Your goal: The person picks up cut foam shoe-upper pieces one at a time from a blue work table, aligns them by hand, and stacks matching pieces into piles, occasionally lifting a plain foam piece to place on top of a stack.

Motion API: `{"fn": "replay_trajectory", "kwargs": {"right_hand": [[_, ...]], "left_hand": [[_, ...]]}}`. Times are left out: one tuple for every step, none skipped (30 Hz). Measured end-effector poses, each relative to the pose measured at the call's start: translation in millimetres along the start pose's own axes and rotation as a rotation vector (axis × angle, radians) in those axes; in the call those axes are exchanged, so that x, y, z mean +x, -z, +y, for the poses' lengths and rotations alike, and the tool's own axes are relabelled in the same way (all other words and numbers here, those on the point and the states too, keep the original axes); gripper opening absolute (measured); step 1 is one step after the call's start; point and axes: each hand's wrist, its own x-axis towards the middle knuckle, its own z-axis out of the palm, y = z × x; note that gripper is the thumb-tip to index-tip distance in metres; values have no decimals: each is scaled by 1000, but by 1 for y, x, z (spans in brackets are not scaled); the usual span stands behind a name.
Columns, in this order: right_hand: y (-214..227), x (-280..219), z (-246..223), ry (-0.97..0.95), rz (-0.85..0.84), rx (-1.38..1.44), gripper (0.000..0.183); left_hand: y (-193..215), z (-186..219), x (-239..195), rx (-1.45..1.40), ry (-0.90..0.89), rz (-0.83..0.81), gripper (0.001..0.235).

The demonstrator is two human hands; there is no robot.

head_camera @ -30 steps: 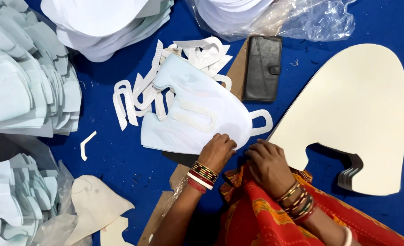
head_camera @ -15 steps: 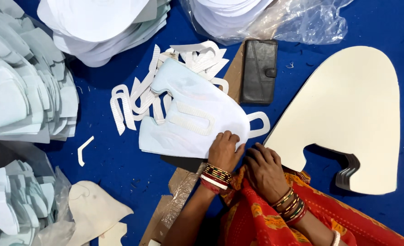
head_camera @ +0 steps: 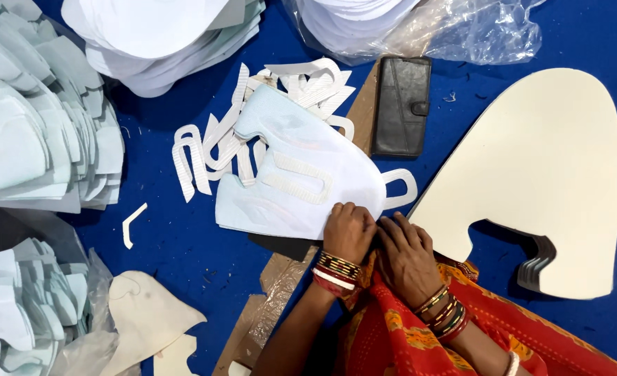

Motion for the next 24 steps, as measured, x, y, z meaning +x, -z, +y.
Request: {"fn": "replay_trajectory", "kwargs": {"right_hand": [[1, 1, -1, -2, 3, -7, 54], [2, 2, -1, -1, 3, -7, 54], [3, 2, -2, -10, 9, -5, 55], [4, 2, -3, -17, 14, 0, 56], [2, 1, -2, -15, 11, 3, 56], [0, 0, 0, -15, 20, -2, 53], [-2, -2, 2, -16, 29, -8, 49], [-3, -2, 2, -16, 30, -11, 49], [-4, -3, 3, -15, 34, -14, 48], [-6, -4, 3, -13, 36, -15, 47], [-5, -3, 4, -15, 36, -17, 47], [-6, -3, 4, -18, 30, -20, 47], [-6, -3, 4, -22, 24, -23, 46], [-6, -3, 3, -22, 24, -21, 46], [-5, -2, 2, -28, 24, -20, 46], [-4, -2, 1, -34, 23, -19, 46], [-5, -2, 1, -33, 22, -19, 46], [-5, -2, 1, -32, 27, -19, 47], [-6, -2, 1, -30, 32, -20, 48], [-5, -2, 2, -31, 31, -21, 48], [-4, -2, 2, -26, 26, -16, 52], [-4, -1, 2, -21, 20, -9, 56], [-2, 0, 1, -21, 20, -10, 56], [0, 2, -1, 2, 0, -30, 61]], "left_hand": [[8, -1, 3, -68, 37, -52, 13], [10, -1, 3, -68, 38, -52, 13], [12, -1, 2, -79, -14, -16, 16], [14, -2, 0, -88, -63, 20, 18], [11, -4, -2, -87, -58, 19, 18], [9, -4, -3, -74, -77, 27, 20], [6, -5, -5, -62, -96, 34, 21], [4, -4, -4, -65, -99, 36, 21], [3, -3, -4, -37, -101, 38, 20], [1, -2, -5, -9, -101, 38, 20], [0, -1, -5, -11, -102, 37, 20], [-1, 0, -6, 32, -105, 32, 18], [-2, 0, -6, 76, -108, 26, 18], [-7, 1, -9, 77, -107, 26, 18], [-13, 1, -11, 135, -137, 57, 16], [-18, 2, -13, 191, -166, 89, 14], [-17, 2, -12, 191, -165, 88, 14], [-16, 2, -11, 169, -151, 101, 15], [-15, 2, -9, 147, -137, 113, 16], [-8, 1, -5, 145, -137, 113, 16], [-2, 0, -1, -42, -41, 56, 14], [5, -1, 3, -228, 55, -1, 13], [3, -8, 4, -228, 55, -1, 13], [3, -16, 5, -320, 34, -31, 12]]}}
